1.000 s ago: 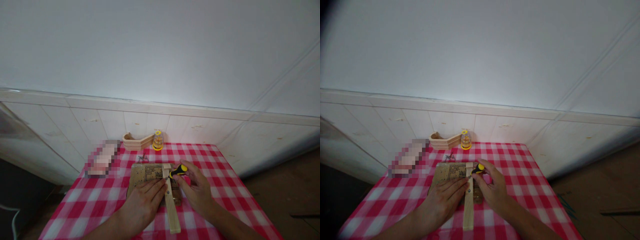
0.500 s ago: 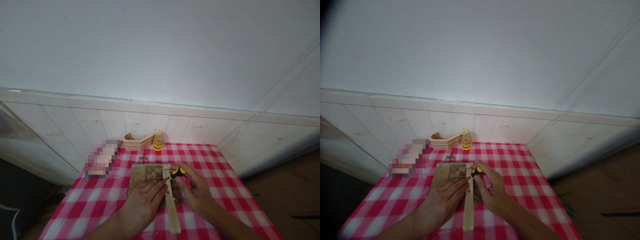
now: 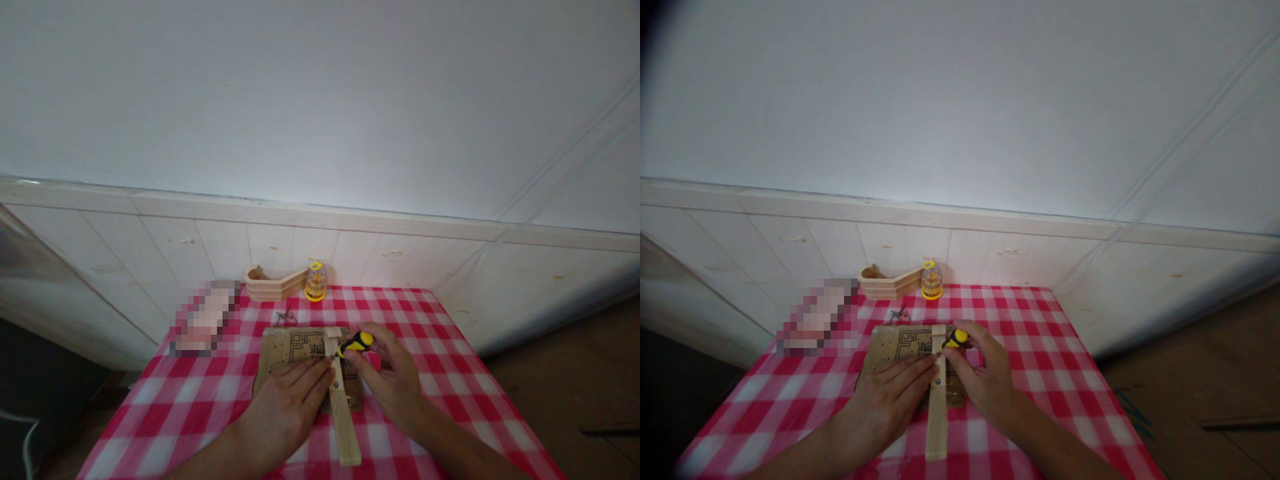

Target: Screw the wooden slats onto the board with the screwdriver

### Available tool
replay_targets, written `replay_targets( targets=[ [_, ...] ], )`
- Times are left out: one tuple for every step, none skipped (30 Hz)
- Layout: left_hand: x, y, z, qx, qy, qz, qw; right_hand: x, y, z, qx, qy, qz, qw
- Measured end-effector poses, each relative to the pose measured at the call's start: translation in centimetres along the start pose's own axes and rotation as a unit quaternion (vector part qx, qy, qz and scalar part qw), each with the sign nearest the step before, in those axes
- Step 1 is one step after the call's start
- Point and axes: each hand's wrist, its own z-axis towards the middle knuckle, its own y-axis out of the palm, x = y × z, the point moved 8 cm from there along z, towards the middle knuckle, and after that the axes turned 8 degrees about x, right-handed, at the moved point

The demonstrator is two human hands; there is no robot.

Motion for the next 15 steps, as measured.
replay_targets(
  targets=[
    [0.01, 0.0, 0.0, -0.001, 0.001, 0.0, 1.0, 0.05, -0.03, -0.01, 0.002, 0.004, 0.003, 1.0],
    [0.02, -0.01, 0.01, -0.001, 0.002, 0.0, 1.0, 0.12, -0.07, -0.02, 0.006, 0.008, 0.005, 1.0],
    [0.01, -0.02, 0.02, -0.001, 0.002, 0.0, 1.0, 0.22, -0.11, -0.04, 0.009, 0.012, 0.005, 1.0],
    [0.02, -0.04, 0.04, -0.001, 0.003, 0.0, 1.0, 0.34, -0.15, -0.06, 0.013, 0.015, 0.004, 1.0],
    [0.01, -0.06, 0.05, 0.0, 0.002, -0.001, 1.0, 0.46, -0.18, -0.09, 0.017, 0.019, 0.003, 1.0],
    [0.0, -0.1, 0.06, 0.003, 0.001, -0.001, 1.0, 0.58, -0.2, -0.12, 0.021, 0.022, 0.003, 1.0],
    [-0.01, -0.16, 0.07, 0.007, 0.001, -0.001, 1.0, 0.68, -0.23, -0.14, 0.025, 0.024, 0.003, 0.999],
    [-0.02, -0.2, 0.07, 0.011, -0.001, -0.002, 1.0, 0.75, -0.23, -0.17, 0.028, 0.025, 0.003, 0.999],
    [-0.02, -0.22, 0.05, 0.012, -0.001, -0.003, 1.0, 0.77, -0.24, -0.18, 0.029, 0.024, 0.004, 0.999],
    [-0.03, -0.2, 0.03, 0.012, -0.002, -0.004, 1.0, 0.73, -0.28, -0.19, 0.032, 0.021, 0.005, 0.999],
    [-0.03, -0.14, 0.0, 0.008, -0.003, -0.005, 1.0, 0.65, -0.36, -0.19, 0.035, 0.018, 0.006, 0.999],
    [-0.03, -0.05, -0.04, 0.002, -0.003, -0.005, 1.0, 0.52, -0.48, -0.18, 0.04, 0.015, 0.007, 0.999],
    [-0.05, 0.05, -0.08, -0.004, -0.005, -0.005, 1.0, 0.35, -0.62, -0.19, 0.044, 0.011, 0.009, 0.999],
    [-0.07, 0.14, -0.11, -0.01, -0.006, -0.005, 1.0, 0.15, -0.74, -0.21, 0.044, 0.008, 0.013, 0.999],
    [-0.09, 0.19, -0.12, -0.014, -0.008, -0.006, 1.0, -0.1, -0.83, -0.24, 0.041, 0.004, 0.017, 0.999]
  ],
)
